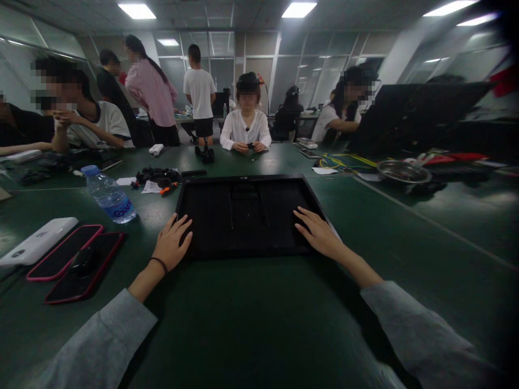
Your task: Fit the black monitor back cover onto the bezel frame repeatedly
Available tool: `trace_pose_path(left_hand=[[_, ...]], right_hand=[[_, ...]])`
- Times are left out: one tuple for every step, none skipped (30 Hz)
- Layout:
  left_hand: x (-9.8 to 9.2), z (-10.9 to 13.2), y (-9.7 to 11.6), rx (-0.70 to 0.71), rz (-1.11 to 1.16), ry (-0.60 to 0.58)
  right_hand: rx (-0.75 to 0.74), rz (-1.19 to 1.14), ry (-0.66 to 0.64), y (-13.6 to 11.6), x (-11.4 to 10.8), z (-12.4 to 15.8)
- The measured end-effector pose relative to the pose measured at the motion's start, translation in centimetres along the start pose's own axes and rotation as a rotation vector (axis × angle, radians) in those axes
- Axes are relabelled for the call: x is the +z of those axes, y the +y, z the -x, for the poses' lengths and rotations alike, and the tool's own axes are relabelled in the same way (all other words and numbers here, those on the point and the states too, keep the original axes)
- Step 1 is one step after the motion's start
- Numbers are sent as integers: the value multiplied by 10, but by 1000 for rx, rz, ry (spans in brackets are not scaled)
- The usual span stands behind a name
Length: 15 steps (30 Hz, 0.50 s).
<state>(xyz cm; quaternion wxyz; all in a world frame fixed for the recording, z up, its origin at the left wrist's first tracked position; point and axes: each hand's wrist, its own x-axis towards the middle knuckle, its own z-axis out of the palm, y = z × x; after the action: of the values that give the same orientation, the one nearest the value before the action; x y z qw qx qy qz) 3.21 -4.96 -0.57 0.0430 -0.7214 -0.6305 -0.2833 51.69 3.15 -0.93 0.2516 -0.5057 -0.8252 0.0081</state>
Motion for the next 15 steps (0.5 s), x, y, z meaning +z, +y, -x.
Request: trace_pose_path(left_hand=[[0,0,0,-1,4,4],[1,0,0,0,11,7],[1,0,-1,0,19,8],[2,0,-1,0,29,10],[2,-1,-1,-1,42,15],[3,-1,-2,-3,58,21],[3,-1,-3,-8,75,32],[4,-2,-5,-17,94,48],[6,-2,-7,-32,113,66],[7,-3,-10,-54,135,87],[9,-3,-13,-83,164,107],[11,-4,-17,-118,199,125],[13,-5,-21,-162,243,138],[15,-5,-26,-212,293,142],[17,-6,-30,-269,346,136]], right_hand=[[0,0,5,0,0,0],[0,-1,11,-1,0,0],[-1,-3,20,-1,0,0],[-1,-8,36,-1,0,0],[-3,-17,59,-1,-1,-1],[-4,-28,91,0,-3,-2],[-5,-35,134,1,-5,-2],[1,-37,189,3,-8,-3],[15,-29,252,5,-11,-4],[43,-15,319,9,-13,-5],[85,1,381,13,-16,-5],[136,5,428,18,-17,-4],[195,-13,451,23,-17,-4],[257,-56,452,28,-17,-3],[314,-122,432,33,-16,-2]])
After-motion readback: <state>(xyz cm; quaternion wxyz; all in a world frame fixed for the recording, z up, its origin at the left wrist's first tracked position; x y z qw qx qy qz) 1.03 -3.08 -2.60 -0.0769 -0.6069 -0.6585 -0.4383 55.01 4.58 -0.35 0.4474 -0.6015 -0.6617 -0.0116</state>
